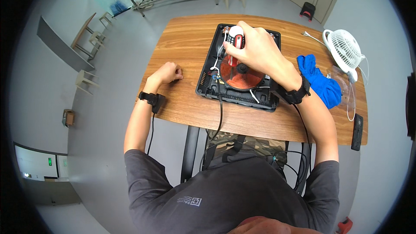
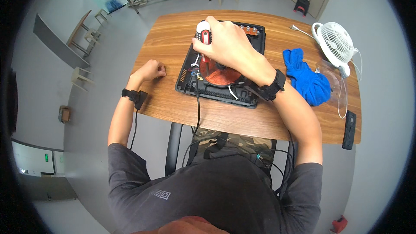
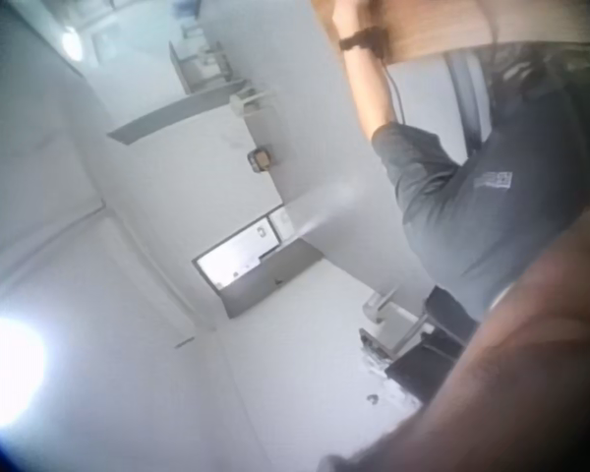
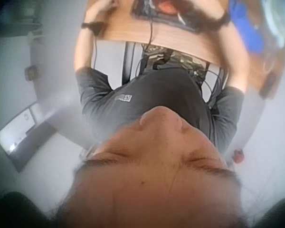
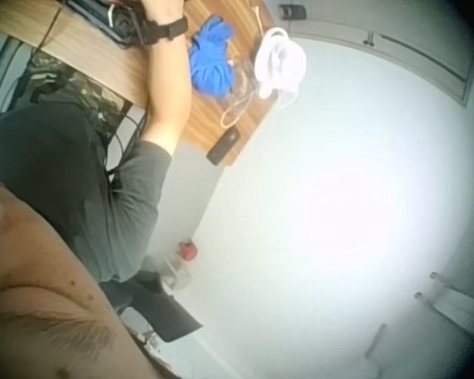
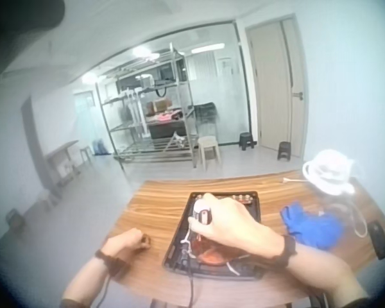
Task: The person uses a screwdriver to remove screws from the bottom of a black electronic device, then lifts off the cover to reveal the internal fan and circuitry. They continue to unscrew and remove internal components, including the fan and a circuit board, placing them on the table.
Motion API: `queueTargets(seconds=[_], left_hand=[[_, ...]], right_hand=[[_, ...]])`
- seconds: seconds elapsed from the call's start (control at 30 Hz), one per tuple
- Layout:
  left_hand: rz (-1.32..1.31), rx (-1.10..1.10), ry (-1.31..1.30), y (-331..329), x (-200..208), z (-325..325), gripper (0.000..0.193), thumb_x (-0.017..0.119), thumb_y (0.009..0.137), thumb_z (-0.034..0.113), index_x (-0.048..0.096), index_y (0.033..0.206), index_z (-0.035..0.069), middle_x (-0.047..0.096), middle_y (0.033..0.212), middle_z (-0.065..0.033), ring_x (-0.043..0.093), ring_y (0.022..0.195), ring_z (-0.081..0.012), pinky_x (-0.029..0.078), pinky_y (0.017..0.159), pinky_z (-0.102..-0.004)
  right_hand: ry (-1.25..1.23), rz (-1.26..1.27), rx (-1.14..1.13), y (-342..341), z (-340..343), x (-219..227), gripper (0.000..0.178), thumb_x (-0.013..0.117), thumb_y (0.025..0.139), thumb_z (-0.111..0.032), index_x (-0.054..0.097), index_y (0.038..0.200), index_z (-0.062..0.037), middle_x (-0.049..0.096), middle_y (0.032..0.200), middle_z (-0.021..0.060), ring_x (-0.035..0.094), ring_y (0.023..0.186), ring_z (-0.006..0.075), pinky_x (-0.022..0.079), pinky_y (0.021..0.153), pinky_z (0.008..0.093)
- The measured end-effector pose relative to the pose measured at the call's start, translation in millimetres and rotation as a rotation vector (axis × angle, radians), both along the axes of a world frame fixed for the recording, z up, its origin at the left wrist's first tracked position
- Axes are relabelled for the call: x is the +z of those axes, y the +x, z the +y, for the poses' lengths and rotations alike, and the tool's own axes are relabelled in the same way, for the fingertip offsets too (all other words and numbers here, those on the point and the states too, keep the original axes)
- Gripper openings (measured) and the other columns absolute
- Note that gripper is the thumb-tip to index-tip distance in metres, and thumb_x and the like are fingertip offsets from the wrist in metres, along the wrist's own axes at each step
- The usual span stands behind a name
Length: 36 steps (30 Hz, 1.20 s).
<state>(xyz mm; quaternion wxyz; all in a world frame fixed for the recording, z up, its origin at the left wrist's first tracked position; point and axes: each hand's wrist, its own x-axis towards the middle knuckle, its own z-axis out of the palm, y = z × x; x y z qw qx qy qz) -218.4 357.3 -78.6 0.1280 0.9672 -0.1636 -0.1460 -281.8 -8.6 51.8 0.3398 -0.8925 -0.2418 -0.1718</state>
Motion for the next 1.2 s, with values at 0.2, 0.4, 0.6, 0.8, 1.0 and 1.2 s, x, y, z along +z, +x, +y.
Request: queueTargets(seconds=[0.2,0.4,0.6,0.8,1.0,1.2], left_hand=[[-0.182,0.021,-0.142,-7,31,-23,0.029,0.078,0.087,0.028,0.072,0.088,0.000,0.071,0.079,-0.0153,0.067,0.073,-0.0270,0.053,0.070,-0.0383],[-0.139,-0.280,-0.271,-23,65,-106,0.040,0.075,0.087,0.032,0.070,0.111,0.002,0.072,0.093,-0.0155,0.070,0.087,-0.0323,0.055,0.079,-0.0415],[-0.051,-0.303,-0.106,-1,53,-133,0.043,0.072,0.092,0.033,0.068,0.116,-0.002,0.073,0.098,-0.0213,0.071,0.092,-0.0360,0.056,0.083,-0.0427],[0.148,-0.237,-0.046,32,53,-153,0.036,0.070,0.094,0.028,0.068,0.113,-0.003,0.074,0.087,-0.0147,0.073,0.075,-0.0222,0.057,0.072,-0.0366],[0.240,-0.147,-0.147,48,26,-160,0.024,0.071,0.094,0.021,0.068,0.100,-0.002,0.071,0.077,-0.0076,0.069,0.067,-0.0144,0.053,0.064,-0.0334],[0.439,-0.012,-0.356,45,28,-157,0.023,0.055,0.105,0.023,0.064,0.104,0.001,0.065,0.075,-0.0038,0.062,0.065,-0.0103,0.048,0.056,-0.0267]], right_hand=[[0.059,0.031,0.020,1,-9,2,0.039,0.072,0.085,-0.035,0.061,0.091,0.0021,0.068,0.070,0.0213,0.070,0.070,0.0385,0.057,0.069,0.0448],[0.081,0.021,-0.051,2,-22,11,0.038,0.073,0.084,-0.037,0.064,0.092,-0.0001,0.069,0.072,0.0180,0.070,0.069,0.0363,0.056,0.068,0.0427],[0.002,0.045,-0.173,2,-43,16,0.039,0.074,0.084,-0.036,0.064,0.091,0.0003,0.069,0.074,0.0184,0.070,0.072,0.0361,0.054,0.068,0.0427],[0.056,0.086,-0.173,-3,-48,13,0.039,0.076,0.084,-0.036,0.064,0.091,0.0005,0.069,0.074,0.0192,0.070,0.072,0.0364,0.055,0.067,0.0428],[0.098,0.064,-0.150,-5,-56,8,0.037,0.076,0.084,-0.033,0.064,0.091,0.0008,0.069,0.072,0.0182,0.070,0.069,0.0356,0.055,0.066,0.0415],[0.091,0.087,-0.167,-8,-60,10,0.037,0.076,0.084,-0.033,0.064,0.090,0.0010,0.069,0.073,0.0182,0.070,0.069,0.0345,0.055,0.066,0.0415]])
